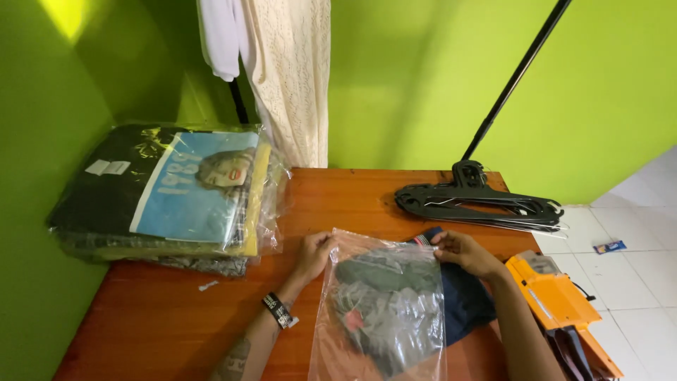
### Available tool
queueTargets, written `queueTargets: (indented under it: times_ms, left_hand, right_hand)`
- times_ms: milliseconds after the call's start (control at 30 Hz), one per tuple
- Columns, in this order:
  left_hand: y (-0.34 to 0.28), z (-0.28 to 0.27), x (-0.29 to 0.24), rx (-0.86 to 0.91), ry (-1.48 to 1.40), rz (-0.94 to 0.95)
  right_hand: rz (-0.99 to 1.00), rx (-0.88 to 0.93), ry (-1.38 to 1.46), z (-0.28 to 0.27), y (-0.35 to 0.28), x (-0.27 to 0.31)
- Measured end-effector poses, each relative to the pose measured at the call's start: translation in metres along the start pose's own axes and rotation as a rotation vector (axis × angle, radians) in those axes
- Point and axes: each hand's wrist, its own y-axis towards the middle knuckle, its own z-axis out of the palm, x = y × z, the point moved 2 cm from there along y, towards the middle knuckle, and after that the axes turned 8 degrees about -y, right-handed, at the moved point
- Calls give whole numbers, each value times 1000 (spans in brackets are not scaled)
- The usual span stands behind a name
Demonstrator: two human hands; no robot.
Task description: The person unpacks a dark blue shirt from a plastic bag on a wooden table. They unfold the shirt, smooth it out, and then place a hanger inside it. The person also handles a yellow handheld device and a stack of hangers during the process.
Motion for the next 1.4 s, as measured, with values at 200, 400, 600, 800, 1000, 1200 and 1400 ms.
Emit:
queueTargets:
  times_ms: [200,400,600,800,1000,1200,1400]
  left_hand:
    - [0,4,-21,-27,-55,-2]
    - [7,-1,13,6,-149,-48]
    - [5,-1,-32,70,-169,-157]
    - [5,-9,9,105,-159,-46]
    - [8,-9,-46,234,-7,-134]
    - [10,-8,-97,324,93,-351]
    - [9,-13,-81,418,326,-96]
  right_hand:
    - [-72,-8,-11,3,2,-4]
    - [-138,-121,-32,-4,25,-54]
    - [-72,-58,43,-6,4,-6]
    - [-56,-66,-15,-6,4,-3]
    - [-72,-89,-60,-10,2,7]
    - [-94,-9,-179,-11,-5,20]
    - [-50,63,-378,4,-10,53]
